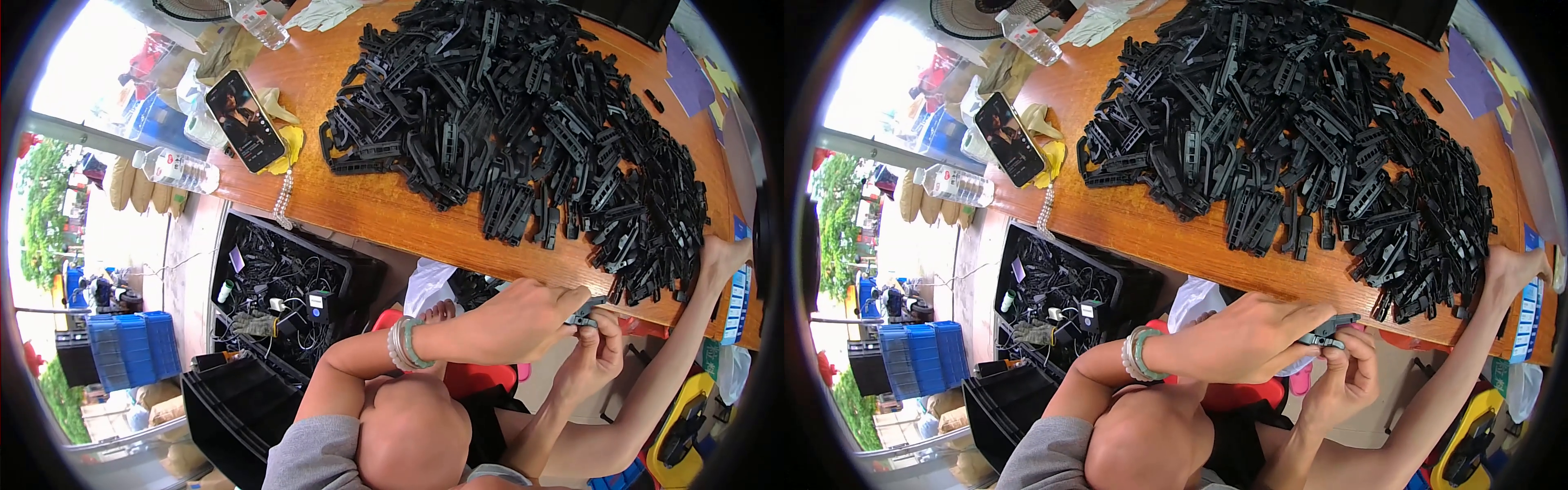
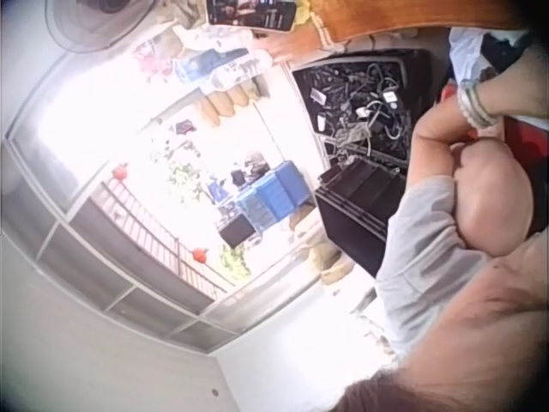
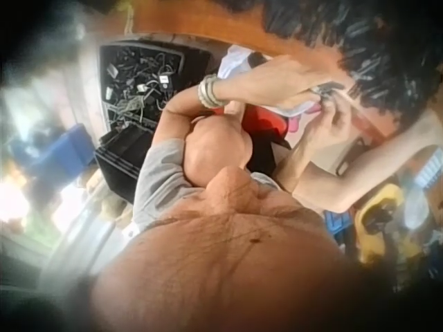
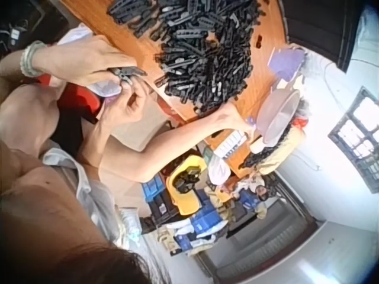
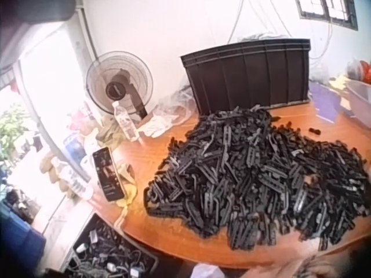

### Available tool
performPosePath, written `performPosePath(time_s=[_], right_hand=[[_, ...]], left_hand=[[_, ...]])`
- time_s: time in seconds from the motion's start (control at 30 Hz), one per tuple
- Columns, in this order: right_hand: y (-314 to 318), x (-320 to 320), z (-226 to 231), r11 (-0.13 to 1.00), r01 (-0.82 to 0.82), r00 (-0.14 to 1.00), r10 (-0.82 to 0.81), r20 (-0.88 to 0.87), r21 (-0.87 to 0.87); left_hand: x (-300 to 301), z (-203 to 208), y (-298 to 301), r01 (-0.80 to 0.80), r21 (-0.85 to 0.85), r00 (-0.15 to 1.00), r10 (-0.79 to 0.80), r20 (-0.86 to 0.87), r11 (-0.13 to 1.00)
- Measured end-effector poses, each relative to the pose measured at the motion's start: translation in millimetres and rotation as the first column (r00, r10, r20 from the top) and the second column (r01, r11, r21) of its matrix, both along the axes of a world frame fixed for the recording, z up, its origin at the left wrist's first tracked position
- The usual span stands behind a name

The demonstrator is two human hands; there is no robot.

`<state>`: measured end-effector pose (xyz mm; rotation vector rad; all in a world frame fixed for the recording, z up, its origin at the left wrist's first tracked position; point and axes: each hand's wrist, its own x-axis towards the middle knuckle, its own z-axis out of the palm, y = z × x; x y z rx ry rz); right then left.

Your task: The person assembles plastic clips by taking pieces from the table, snapping them together by hand, and dropping the assembled parts into a bag.

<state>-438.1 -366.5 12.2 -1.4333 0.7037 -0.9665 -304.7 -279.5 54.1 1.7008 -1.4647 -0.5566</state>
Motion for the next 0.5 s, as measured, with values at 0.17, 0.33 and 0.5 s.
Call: performPosePath(time_s=[0.17, 0.33, 0.5], right_hand=[[-6.5, -7.9, -1.8, 0.998, 0.020, 1.000, -0.020, -0.008, 0.066], [-13.5, -0.4, 7.4, 0.993, -0.117, 0.993, 0.117, 0.015, -0.017], [-17.9, -8.9, 15.0, 0.939, -0.317, 0.935, 0.334, -0.123, 0.133]], left_hand=[[-18.3, -20.2, -4.9, -0.107, -0.165, 0.988, 0.123, 0.090, 0.981], [-13.5, -22.6, 2.0, -0.100, -0.049, 0.954, 0.082, -0.288, 0.994], [-10.9, -22.1, 10.6, -0.115, -0.109, 0.970, 0.088, -0.229, 0.987]])
